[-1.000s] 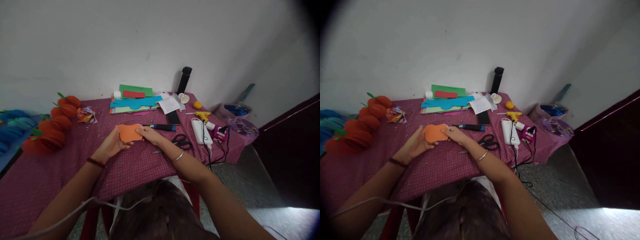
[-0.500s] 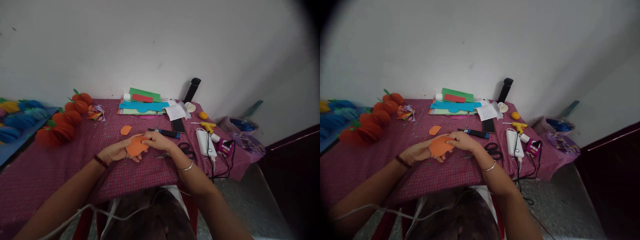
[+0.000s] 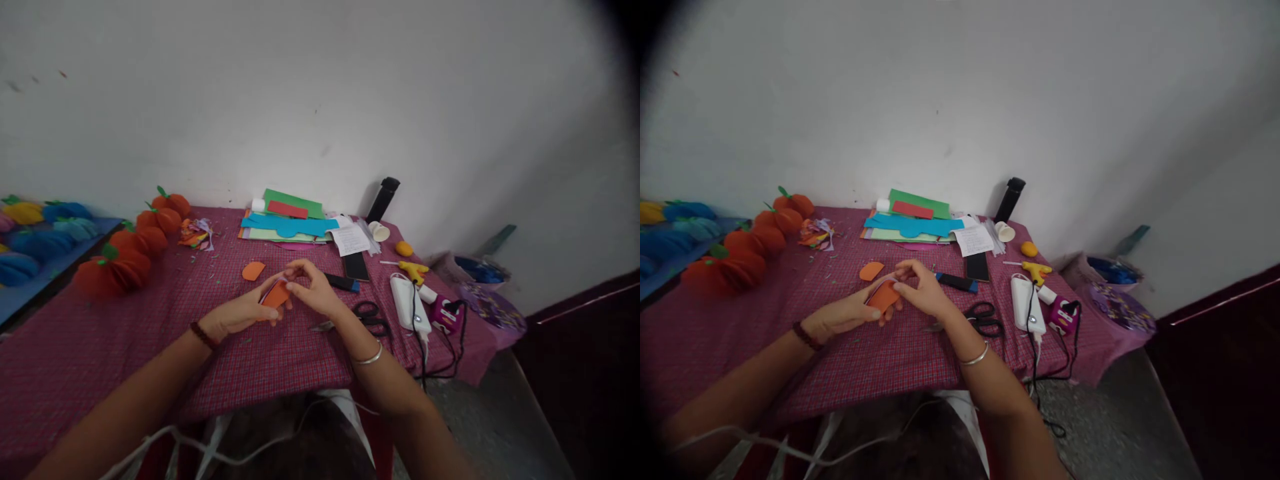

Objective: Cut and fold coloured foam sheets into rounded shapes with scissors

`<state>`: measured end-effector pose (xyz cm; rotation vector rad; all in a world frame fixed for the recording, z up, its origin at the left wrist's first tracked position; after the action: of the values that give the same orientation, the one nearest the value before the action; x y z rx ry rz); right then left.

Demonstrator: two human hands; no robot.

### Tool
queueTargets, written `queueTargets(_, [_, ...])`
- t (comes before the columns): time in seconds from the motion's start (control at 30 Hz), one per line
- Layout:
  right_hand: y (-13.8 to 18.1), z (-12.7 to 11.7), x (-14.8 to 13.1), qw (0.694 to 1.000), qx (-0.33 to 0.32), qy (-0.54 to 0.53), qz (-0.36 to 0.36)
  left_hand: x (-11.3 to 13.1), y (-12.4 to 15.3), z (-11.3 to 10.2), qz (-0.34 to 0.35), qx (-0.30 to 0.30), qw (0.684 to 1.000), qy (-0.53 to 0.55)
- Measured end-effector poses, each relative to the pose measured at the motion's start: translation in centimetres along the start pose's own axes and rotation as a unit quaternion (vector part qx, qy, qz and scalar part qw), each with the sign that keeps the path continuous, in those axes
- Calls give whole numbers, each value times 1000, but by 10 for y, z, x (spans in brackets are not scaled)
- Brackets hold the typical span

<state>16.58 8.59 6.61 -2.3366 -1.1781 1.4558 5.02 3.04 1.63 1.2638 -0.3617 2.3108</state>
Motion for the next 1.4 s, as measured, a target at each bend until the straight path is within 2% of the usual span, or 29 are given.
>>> queueTargets(0.1, [-1,-4,0,999,31,4,5,3,-1,-3,24,17,1000,10])
queueTargets(0.33, [3,11,-4,998,-9,54,-22,-3,0,-10,-1,11,1000,-21])
queueTargets(0.43, [4,15,2,997,-13,72,-2,-5,1,-12,-15,6,999,-32])
queueTargets(0.57, [3,11,6,997,16,63,31,-5,0,-10,-22,-6,999,-49])
queueTargets(0.7, [0,6,-1,997,36,67,1,-5,-1,-5,-30,-20,997,-66])
queueTargets(0.93, [-1,8,-8,997,6,74,-18,-8,0,-2,-43,-32,996,-70])
queueTargets(1.2, [0,7,-3,997,24,66,21,-12,2,-2,-64,-38,996,-39])
queueTargets(1.4, [-1,-3,12,994,69,53,73,-10,3,0,-69,-44,995,-55])
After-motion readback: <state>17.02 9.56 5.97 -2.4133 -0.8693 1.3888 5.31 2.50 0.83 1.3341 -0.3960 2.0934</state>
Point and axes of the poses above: each hand's wrist, its own y-axis away from the middle knuckle, its own z-axis out of the palm, x = y × z, the point moved 7 cm from there along -y, towards the middle knuckle, and after that the axes turned 15 degrees about y, right-handed, at the moved point
